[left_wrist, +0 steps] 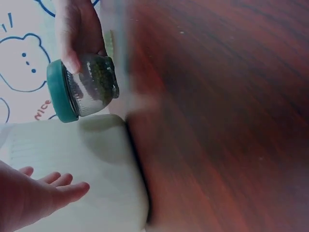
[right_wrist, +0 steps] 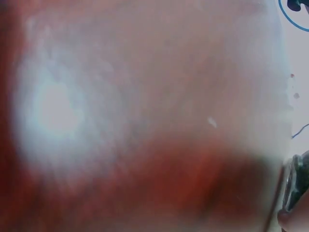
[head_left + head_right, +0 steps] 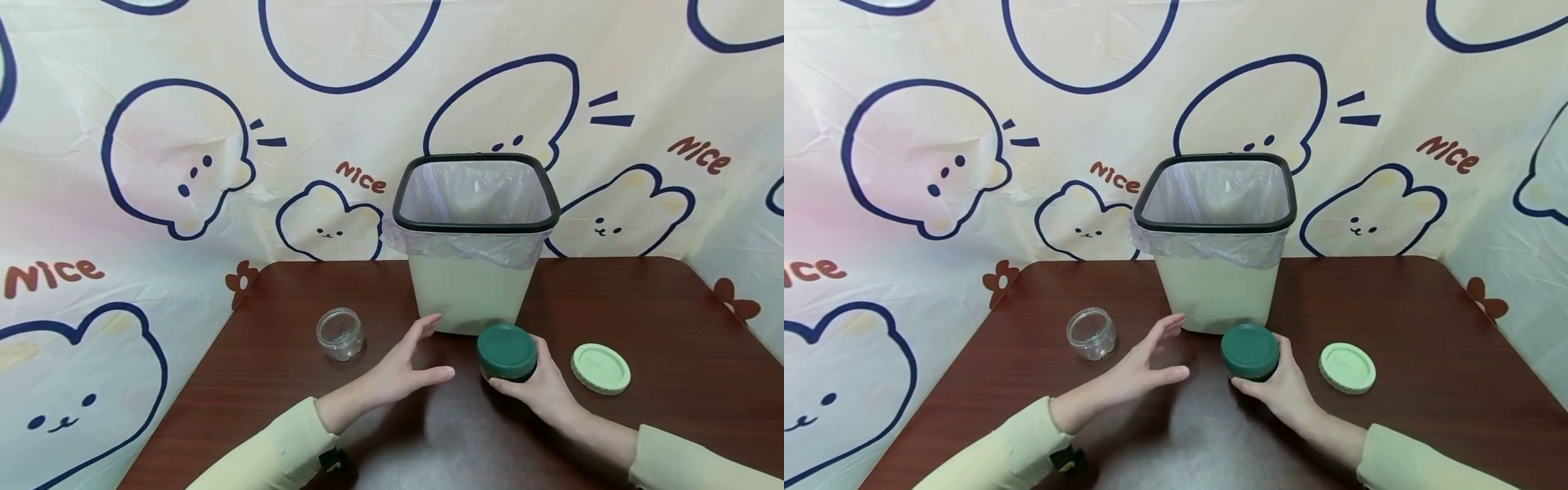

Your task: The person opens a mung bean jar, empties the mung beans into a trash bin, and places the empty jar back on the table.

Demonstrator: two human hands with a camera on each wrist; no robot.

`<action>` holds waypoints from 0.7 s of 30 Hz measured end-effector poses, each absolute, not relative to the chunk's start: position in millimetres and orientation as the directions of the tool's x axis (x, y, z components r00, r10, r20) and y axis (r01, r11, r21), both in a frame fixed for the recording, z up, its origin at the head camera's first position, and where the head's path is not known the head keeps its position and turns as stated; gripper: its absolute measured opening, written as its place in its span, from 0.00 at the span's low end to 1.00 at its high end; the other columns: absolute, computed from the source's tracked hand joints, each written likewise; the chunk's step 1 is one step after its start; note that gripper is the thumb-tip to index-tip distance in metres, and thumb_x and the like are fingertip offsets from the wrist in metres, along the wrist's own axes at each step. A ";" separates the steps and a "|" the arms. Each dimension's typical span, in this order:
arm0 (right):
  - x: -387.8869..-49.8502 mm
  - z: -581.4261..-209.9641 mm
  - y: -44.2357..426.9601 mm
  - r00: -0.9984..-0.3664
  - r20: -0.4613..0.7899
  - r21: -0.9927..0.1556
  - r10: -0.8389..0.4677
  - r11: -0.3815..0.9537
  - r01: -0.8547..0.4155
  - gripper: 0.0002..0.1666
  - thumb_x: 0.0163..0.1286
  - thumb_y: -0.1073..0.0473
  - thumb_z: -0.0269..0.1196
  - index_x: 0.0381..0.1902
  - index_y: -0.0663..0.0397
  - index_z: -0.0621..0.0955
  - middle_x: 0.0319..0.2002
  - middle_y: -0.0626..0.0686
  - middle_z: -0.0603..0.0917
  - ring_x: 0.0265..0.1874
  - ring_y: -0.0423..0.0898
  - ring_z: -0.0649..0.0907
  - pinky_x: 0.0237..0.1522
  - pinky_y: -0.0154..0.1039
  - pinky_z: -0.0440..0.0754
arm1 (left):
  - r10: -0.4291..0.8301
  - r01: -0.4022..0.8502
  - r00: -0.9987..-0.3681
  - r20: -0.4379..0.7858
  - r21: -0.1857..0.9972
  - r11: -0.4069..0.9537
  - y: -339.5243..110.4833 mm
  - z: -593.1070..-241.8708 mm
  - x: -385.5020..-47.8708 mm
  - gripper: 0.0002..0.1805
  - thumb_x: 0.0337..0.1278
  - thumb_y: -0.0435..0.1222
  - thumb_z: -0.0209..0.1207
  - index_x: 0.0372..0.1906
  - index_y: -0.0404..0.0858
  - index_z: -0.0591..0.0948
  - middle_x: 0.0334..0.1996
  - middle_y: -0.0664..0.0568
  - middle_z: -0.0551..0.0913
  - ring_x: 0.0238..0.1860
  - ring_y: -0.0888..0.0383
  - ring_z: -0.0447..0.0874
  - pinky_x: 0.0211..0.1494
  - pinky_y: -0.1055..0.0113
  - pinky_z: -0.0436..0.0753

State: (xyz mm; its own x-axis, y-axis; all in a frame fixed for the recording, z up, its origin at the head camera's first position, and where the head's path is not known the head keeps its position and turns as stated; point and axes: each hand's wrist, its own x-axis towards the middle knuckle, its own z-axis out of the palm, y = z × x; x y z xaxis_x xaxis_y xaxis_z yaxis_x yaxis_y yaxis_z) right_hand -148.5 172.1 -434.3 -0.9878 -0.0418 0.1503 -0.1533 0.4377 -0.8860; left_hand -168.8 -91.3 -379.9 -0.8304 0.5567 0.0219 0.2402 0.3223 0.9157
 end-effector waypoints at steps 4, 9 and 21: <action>-146.8 -420.6 176.6 -0.969 0.228 -0.857 -0.092 0.454 -0.244 0.51 0.52 0.61 0.76 0.65 0.66 0.58 0.56 0.64 0.74 0.54 0.59 0.75 0.54 0.58 0.70 | 0.556 0.242 -0.830 0.040 0.924 0.295 -87.5 -372.3 -169.8 0.46 0.58 0.51 0.64 0.75 0.46 0.53 0.73 0.46 0.58 0.72 0.56 0.55 0.71 0.47 0.56; -144.4 -398.7 183.9 -0.945 0.293 -0.812 -0.146 0.484 -0.326 0.52 0.52 0.61 0.76 0.66 0.63 0.58 0.55 0.60 0.75 0.53 0.54 0.75 0.53 0.55 0.70 | 0.549 0.269 -0.832 0.081 0.924 0.272 -77.8 -359.2 -170.0 0.47 0.55 0.52 0.65 0.75 0.45 0.55 0.72 0.47 0.61 0.71 0.57 0.57 0.70 0.49 0.59; -139.3 -358.3 192.6 -0.903 0.330 -0.707 -0.276 0.562 -0.430 0.53 0.49 0.56 0.79 0.66 0.58 0.60 0.52 0.51 0.78 0.48 0.47 0.78 0.48 0.44 0.77 | 0.565 0.286 -0.813 0.138 0.941 0.181 -63.3 -341.7 -168.8 0.47 0.55 0.53 0.65 0.75 0.44 0.55 0.71 0.50 0.62 0.70 0.61 0.60 0.69 0.49 0.61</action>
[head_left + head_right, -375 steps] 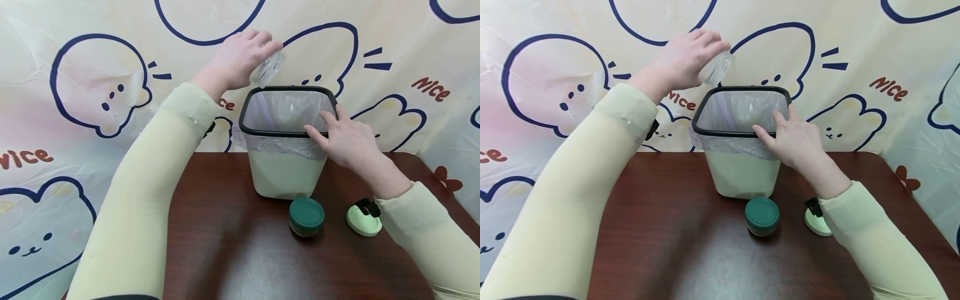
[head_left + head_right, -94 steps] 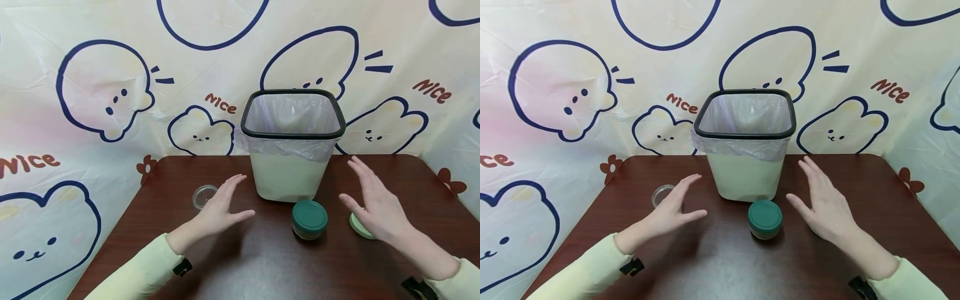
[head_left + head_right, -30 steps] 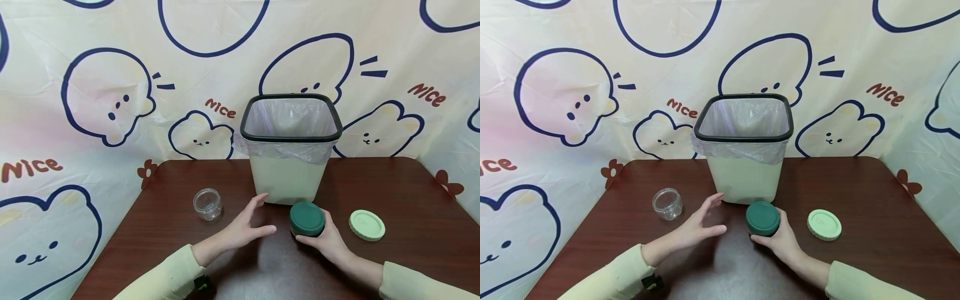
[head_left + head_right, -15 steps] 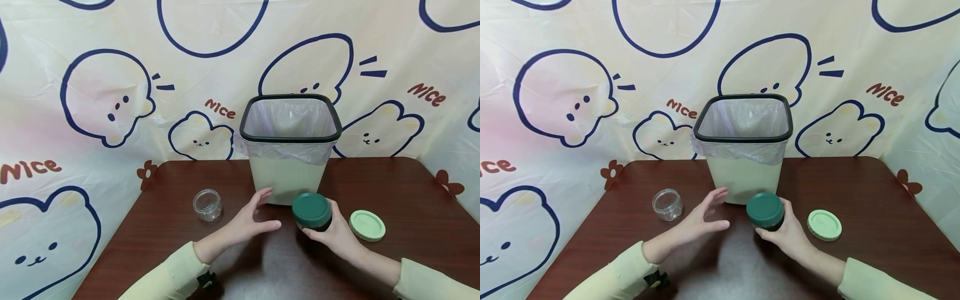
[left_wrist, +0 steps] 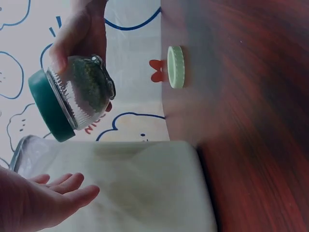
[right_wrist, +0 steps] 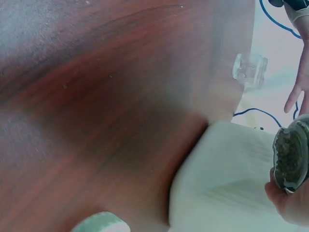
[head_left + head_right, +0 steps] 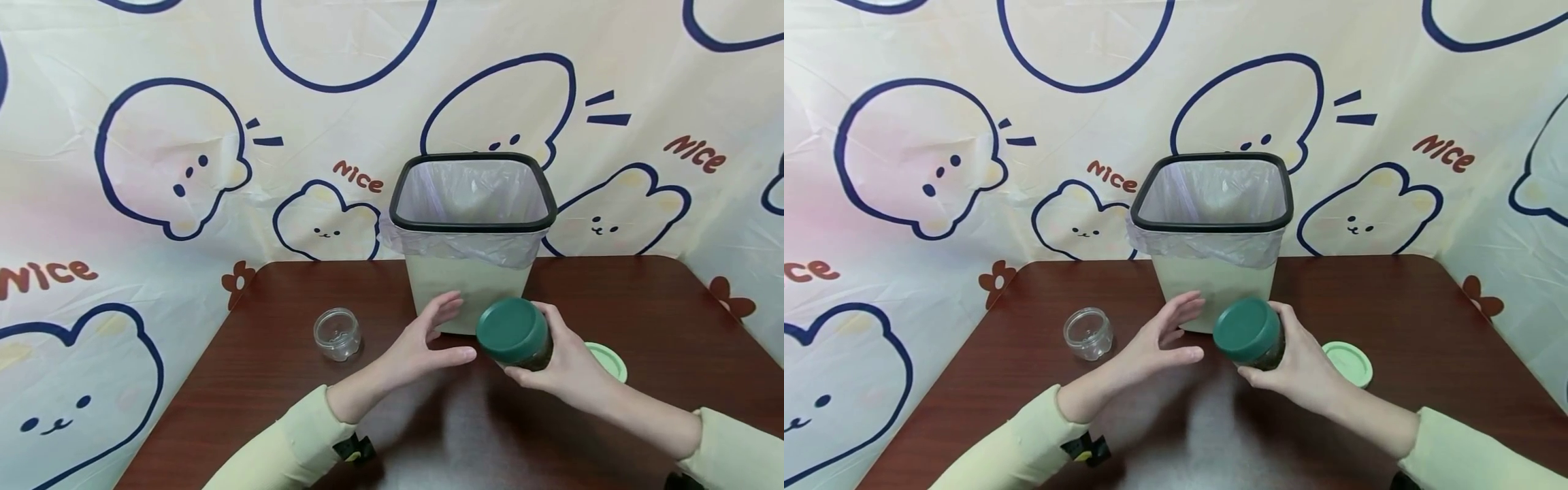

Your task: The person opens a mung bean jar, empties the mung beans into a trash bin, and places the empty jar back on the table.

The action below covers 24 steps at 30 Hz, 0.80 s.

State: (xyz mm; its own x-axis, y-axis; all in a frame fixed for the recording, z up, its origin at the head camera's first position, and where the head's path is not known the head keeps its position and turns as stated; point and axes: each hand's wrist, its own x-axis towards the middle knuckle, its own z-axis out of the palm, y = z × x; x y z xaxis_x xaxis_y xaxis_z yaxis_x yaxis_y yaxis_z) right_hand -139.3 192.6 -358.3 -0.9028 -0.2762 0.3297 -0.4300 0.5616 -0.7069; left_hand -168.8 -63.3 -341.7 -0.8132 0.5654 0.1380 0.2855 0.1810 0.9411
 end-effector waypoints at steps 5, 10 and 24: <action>-137.9 -349.5 190.9 -0.891 0.336 -0.674 -0.305 0.583 -0.454 0.52 0.47 0.55 0.79 0.64 0.57 0.61 0.49 0.49 0.80 0.45 0.45 0.79 0.45 0.45 0.78 | 0.580 0.278 -0.794 0.182 0.957 0.080 -60.6 -339.5 -167.6 0.48 0.56 0.53 0.65 0.75 0.42 0.55 0.71 0.48 0.62 0.70 0.58 0.60 0.69 0.47 0.60; -137.3 -339.8 188.1 -0.887 0.334 -0.659 -0.318 0.594 -0.462 0.53 0.46 0.54 0.79 0.64 0.58 0.61 0.47 0.51 0.80 0.43 0.49 0.80 0.43 0.52 0.78 | 0.591 0.239 -0.777 0.216 0.970 -0.041 -58.5 -334.8 -165.4 0.48 0.56 0.51 0.66 0.75 0.39 0.54 0.72 0.46 0.61 0.71 0.57 0.60 0.70 0.46 0.58; -139.2 -330.7 182.3 -0.896 0.279 -0.648 -0.344 0.622 -0.440 0.50 0.47 0.50 0.79 0.61 0.63 0.67 0.48 0.53 0.80 0.43 0.48 0.80 0.44 0.51 0.78 | 0.600 0.207 -0.768 0.222 0.974 -0.095 -50.0 -338.4 -161.5 0.49 0.55 0.44 0.68 0.75 0.36 0.53 0.72 0.48 0.62 0.70 0.58 0.61 0.71 0.56 0.60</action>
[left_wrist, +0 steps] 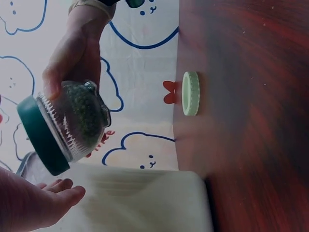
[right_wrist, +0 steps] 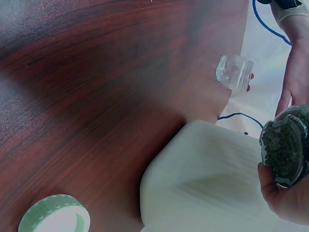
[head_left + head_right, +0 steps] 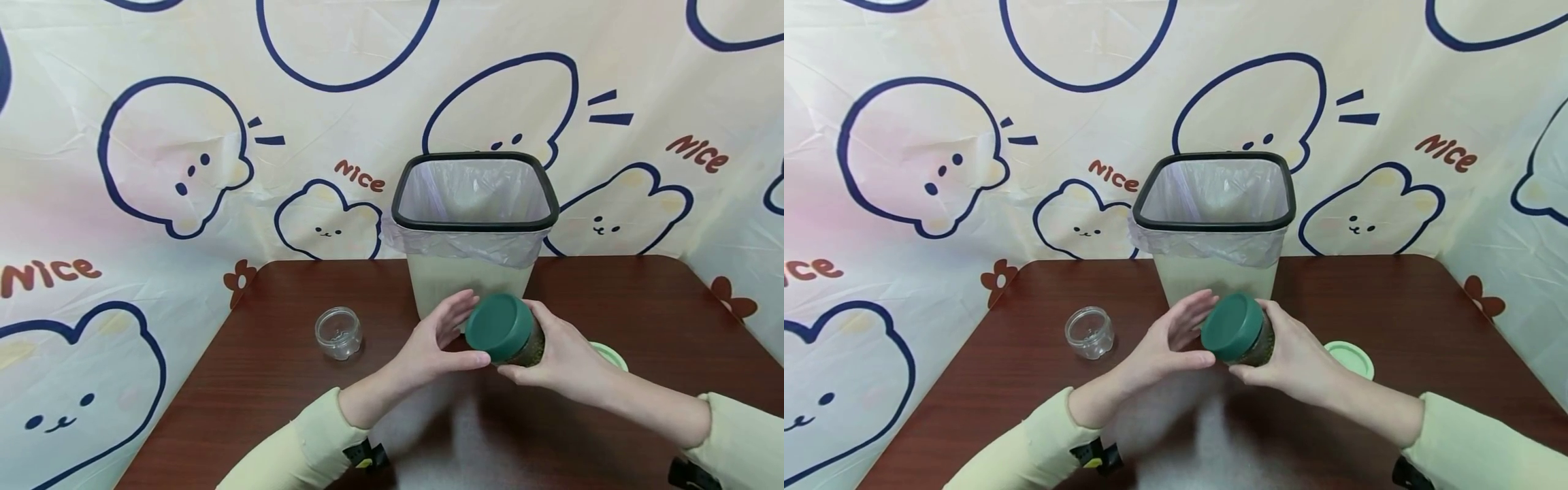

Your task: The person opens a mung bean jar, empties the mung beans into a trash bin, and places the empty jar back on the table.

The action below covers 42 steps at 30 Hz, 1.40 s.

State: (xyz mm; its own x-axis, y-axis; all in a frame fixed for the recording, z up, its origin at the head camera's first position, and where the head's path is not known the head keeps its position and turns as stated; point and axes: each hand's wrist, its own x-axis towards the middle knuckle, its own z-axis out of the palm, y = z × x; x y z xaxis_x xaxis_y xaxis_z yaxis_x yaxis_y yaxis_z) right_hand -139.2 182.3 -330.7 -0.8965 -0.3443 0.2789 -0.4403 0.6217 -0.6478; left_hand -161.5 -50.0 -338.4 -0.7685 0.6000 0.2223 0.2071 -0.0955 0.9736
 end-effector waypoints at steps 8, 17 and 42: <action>-139.3 -328.2 181.3 -0.898 0.252 -0.644 -0.361 0.630 -0.434 0.50 0.47 0.47 0.78 0.61 0.62 0.67 0.49 0.53 0.80 0.43 0.48 0.79 0.43 0.50 0.78 | 0.594 0.210 -0.776 0.213 0.975 -0.076 -46.6 -341.7 -158.9 0.46 0.55 0.36 0.68 0.75 0.35 0.55 0.71 0.52 0.64 0.69 0.61 0.62 0.70 0.60 0.60; -136.6 -325.7 178.4 -0.899 0.235 -0.624 -0.371 0.652 -0.432 0.49 0.47 0.46 0.78 0.61 0.60 0.68 0.45 0.50 0.80 0.40 0.43 0.79 0.39 0.43 0.80 | 0.576 0.227 -0.788 0.217 0.972 -0.054 -44.4 -344.6 -158.2 0.44 0.54 0.35 0.68 0.74 0.36 0.59 0.67 0.53 0.70 0.64 0.62 0.69 0.66 0.64 0.66; -135.8 -324.4 170.1 -0.887 0.304 -0.509 -0.348 0.728 -0.460 0.50 0.45 0.41 0.77 0.62 0.55 0.68 0.46 0.49 0.79 0.38 0.43 0.79 0.35 0.43 0.79 | 0.440 0.282 -0.875 0.201 0.951 0.127 -43.8 -344.1 -151.6 0.42 0.52 0.45 0.70 0.71 0.41 0.66 0.60 0.58 0.76 0.57 0.63 0.76 0.59 0.63 0.75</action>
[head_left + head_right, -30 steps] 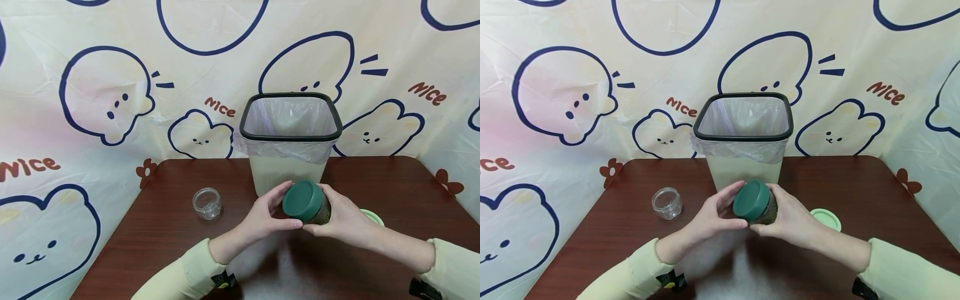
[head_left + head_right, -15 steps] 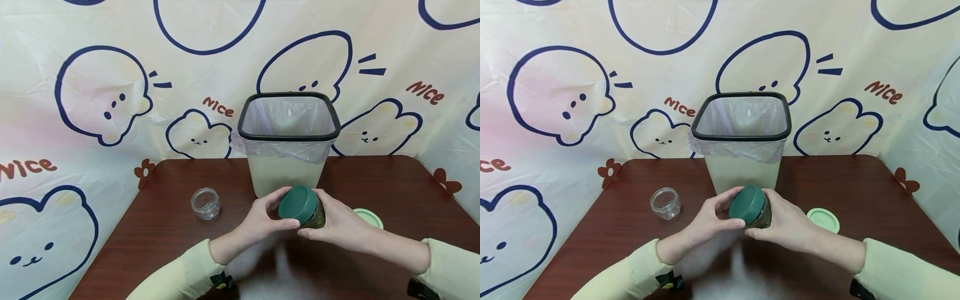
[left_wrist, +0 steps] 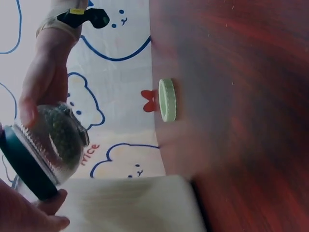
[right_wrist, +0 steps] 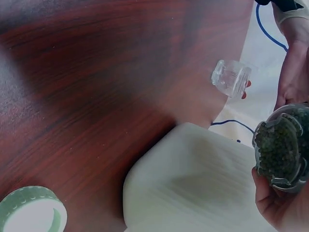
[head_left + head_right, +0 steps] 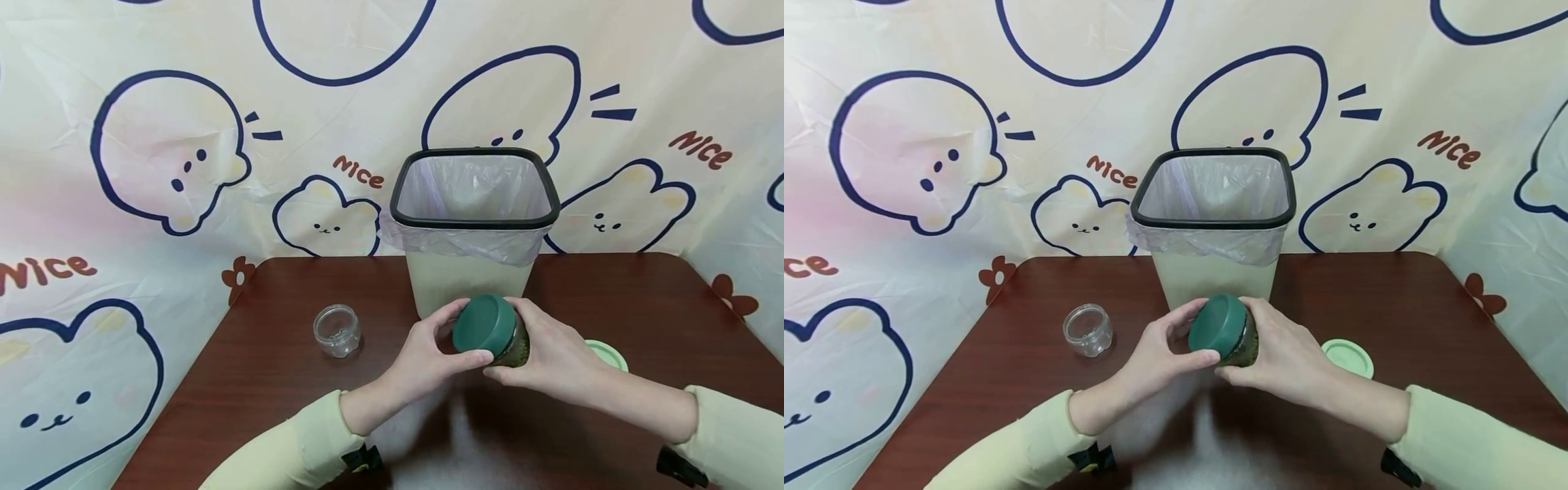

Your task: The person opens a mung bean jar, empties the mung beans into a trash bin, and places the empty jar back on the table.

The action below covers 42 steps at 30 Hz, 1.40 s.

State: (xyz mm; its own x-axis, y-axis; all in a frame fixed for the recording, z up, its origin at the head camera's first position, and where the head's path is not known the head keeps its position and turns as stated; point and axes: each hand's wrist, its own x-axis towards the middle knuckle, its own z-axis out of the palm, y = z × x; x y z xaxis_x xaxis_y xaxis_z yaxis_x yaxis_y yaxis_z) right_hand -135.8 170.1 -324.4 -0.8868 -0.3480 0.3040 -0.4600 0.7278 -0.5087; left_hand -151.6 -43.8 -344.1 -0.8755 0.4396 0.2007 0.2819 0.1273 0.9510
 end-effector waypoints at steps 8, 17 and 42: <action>-135.1 -322.2 172.1 -0.886 0.294 -0.536 -0.358 0.706 -0.463 0.51 0.45 0.42 0.78 0.62 0.56 0.68 0.47 0.50 0.80 0.41 0.45 0.80 0.39 0.47 0.80 | 0.598 0.390 -0.763 0.247 0.913 0.120 -56.6 -336.6 -161.1 0.51 0.54 0.42 0.69 0.77 0.40 0.51 0.75 0.51 0.55 0.72 0.63 0.55 0.70 0.58 0.60; -133.2 -321.2 173.3 -0.884 0.299 -0.538 -0.358 0.702 -0.466 0.51 0.43 0.43 0.79 0.61 0.55 0.69 0.47 0.50 0.80 0.41 0.45 0.80 0.39 0.47 0.79 | 0.707 0.422 -0.653 0.272 0.905 0.042 -61.2 -338.5 -171.0 0.49 0.53 0.32 0.68 0.76 0.40 0.53 0.73 0.54 0.60 0.69 0.63 0.62 0.66 0.63 0.66; -133.6 -328.2 169.9 -0.899 0.310 -0.505 -0.311 0.747 -0.432 0.51 0.45 0.42 0.78 0.62 0.56 0.68 0.47 0.51 0.79 0.37 0.44 0.79 0.34 0.43 0.79 | 0.420 0.290 -0.884 0.204 0.945 0.153 -41.0 -347.9 -153.7 0.37 0.49 0.41 0.72 0.64 0.41 0.68 0.51 0.59 0.76 0.53 0.62 0.75 0.60 0.63 0.73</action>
State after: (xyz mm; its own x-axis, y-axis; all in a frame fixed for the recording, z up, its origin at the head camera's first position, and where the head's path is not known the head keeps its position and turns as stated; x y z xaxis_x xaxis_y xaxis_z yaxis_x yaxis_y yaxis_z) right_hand -133.6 169.9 -328.2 -0.8986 -0.3106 0.3098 -0.4323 0.7471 -0.5049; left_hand -153.7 -41.0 -347.9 -0.8845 0.4197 0.2038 0.2904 0.1533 0.9445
